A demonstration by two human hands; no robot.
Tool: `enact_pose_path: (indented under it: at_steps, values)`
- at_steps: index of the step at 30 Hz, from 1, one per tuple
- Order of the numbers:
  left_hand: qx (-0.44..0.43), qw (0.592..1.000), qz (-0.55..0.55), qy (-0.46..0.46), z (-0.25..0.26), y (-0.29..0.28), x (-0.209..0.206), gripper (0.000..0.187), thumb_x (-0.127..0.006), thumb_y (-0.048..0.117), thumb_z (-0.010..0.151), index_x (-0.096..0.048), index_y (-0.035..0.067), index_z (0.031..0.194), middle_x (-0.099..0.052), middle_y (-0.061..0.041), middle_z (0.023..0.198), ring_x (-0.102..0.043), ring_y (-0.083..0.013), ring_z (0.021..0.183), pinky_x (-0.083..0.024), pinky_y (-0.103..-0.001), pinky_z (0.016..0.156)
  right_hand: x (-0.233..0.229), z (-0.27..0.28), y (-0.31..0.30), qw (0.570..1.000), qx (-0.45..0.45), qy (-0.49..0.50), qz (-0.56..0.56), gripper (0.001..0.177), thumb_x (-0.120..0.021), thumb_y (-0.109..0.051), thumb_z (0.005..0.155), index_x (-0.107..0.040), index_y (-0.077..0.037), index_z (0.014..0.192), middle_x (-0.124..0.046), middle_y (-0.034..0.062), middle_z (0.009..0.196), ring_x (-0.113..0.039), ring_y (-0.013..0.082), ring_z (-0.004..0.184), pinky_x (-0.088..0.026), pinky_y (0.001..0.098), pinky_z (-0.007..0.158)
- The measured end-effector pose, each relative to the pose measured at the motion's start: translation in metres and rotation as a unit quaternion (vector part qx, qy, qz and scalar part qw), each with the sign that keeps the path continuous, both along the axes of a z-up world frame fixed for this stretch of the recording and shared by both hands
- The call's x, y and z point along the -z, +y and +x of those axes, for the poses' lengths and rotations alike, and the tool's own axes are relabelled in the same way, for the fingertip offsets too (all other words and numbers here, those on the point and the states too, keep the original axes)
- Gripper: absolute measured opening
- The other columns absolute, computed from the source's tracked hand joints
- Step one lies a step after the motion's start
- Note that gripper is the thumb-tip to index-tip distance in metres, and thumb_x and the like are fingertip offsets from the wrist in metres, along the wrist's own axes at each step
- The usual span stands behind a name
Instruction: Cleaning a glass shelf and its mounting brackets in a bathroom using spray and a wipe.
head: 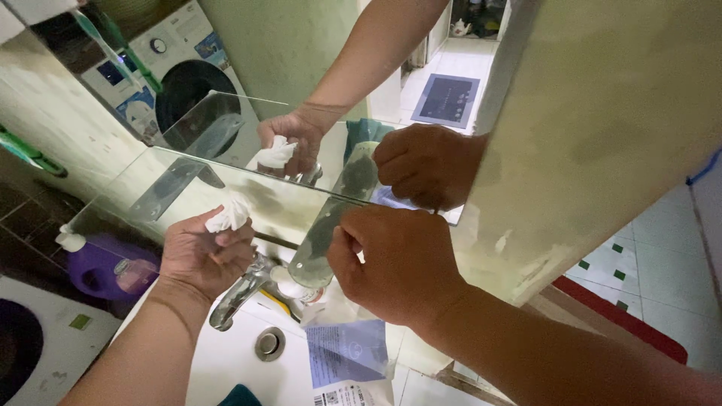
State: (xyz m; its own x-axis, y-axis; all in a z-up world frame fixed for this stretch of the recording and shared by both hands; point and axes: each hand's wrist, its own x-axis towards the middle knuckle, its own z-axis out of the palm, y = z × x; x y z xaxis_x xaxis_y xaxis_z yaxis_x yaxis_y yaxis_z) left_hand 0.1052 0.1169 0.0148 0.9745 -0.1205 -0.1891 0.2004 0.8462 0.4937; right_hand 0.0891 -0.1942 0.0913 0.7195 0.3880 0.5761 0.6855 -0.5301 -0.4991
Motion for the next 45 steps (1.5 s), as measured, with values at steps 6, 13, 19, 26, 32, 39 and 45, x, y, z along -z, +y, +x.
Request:
enact_pose_path:
  at_steps: [6, 13, 19, 26, 32, 39, 45]
  values:
    - [-0.067, 0.969, 0.196, 0.132, -0.015, -0.010, -0.010, 0.016, -0.062, 0.017, 0.091, -0.061, 0.008, 0.103, -0.066, -0.005, 0.086, -0.056, -0.0194, 0.072, -0.044, -0.030, 0.060, 0.004, 0.001, 0.000, 0.999, -0.011, -0.024, 0.020, 0.025, -0.067, -0.020, 0.085, -0.059, -0.010, 0.063, -0.062, 0.0077, 0.059, -0.057, 0.0295, 0.048, -0.043, 0.0430, 0.047]
    - [-0.088, 0.937, 0.299, 0.156, -0.033, -0.022, 0.012, 0.029, -0.057, 0.015, 0.095, -0.059, -0.001, 0.120, -0.068, -0.012, 0.107, -0.065, -0.0230, 0.086, -0.053, -0.032, 0.073, 0.014, -0.006, -0.007, 0.994, -0.003, -0.070, 0.090, 0.027, -0.065, -0.017, 0.093, -0.057, -0.007, 0.069, -0.058, 0.0113, 0.064, -0.055, 0.0308, 0.054, -0.043, 0.0416, 0.051]
    - [-0.096, 0.906, 0.357, 0.205, -0.049, -0.039, 0.021, 0.029, -0.055, 0.010, 0.096, -0.058, 0.000, 0.123, -0.058, -0.010, 0.096, -0.061, -0.0245, 0.083, -0.055, -0.039, 0.073, 0.038, -0.024, -0.029, 0.975, -0.006, -0.031, 0.221, 0.015, -0.054, -0.011, 0.103, -0.059, -0.005, 0.090, -0.059, 0.0103, 0.074, -0.060, 0.0219, 0.062, -0.048, 0.0353, 0.060]
    - [-0.095, 0.901, 0.352, 0.233, -0.066, -0.070, -0.010, 0.027, -0.047, 0.005, 0.093, -0.060, 0.006, 0.117, -0.058, -0.005, 0.101, -0.061, -0.0242, 0.092, -0.061, -0.045, 0.082, 0.112, -0.038, -0.056, 0.978, 0.144, 0.077, 0.129, 0.009, -0.054, -0.010, 0.099, -0.060, -0.007, 0.104, -0.064, 0.0106, 0.075, -0.064, 0.0250, 0.062, -0.052, 0.0395, 0.061]
    - [-0.076, 0.924, 0.296, 0.228, -0.068, -0.059, 0.024, 0.017, -0.053, 0.015, 0.094, -0.060, 0.003, 0.104, -0.065, -0.013, 0.097, -0.065, -0.0268, 0.092, -0.060, -0.045, 0.085, 0.136, -0.031, -0.013, 0.987, -0.022, 0.155, -0.019, 0.042, -0.071, -0.008, 0.078, -0.060, -0.009, 0.119, -0.071, 0.0113, 0.097, -0.070, 0.0268, 0.086, -0.057, 0.0370, 0.075]
    - [-0.090, 0.953, 0.162, 0.240, -0.075, -0.068, 0.061, 0.018, -0.056, 0.012, 0.096, -0.057, -0.004, 0.105, -0.063, -0.020, 0.103, -0.067, -0.0366, 0.096, -0.061, -0.047, 0.094, 0.172, -0.026, 0.043, 0.989, -0.139, 0.037, 0.036, 0.077, -0.085, -0.013, 0.068, -0.050, 0.001, 0.135, -0.058, 0.0268, 0.130, -0.058, 0.0431, 0.112, -0.051, 0.0470, 0.092]
    - [-0.105, 0.967, 0.113, 0.203, -0.091, -0.073, 0.045, 0.027, -0.052, 0.010, 0.096, -0.059, -0.009, 0.115, -0.067, -0.022, 0.108, -0.069, -0.0360, 0.100, -0.058, -0.046, 0.096, 0.154, -0.045, 0.050, 0.982, -0.144, 0.107, 0.054, 0.050, -0.078, -0.011, 0.079, -0.059, -0.011, 0.126, -0.068, 0.0123, 0.118, -0.068, 0.0322, 0.106, -0.056, 0.0385, 0.088]
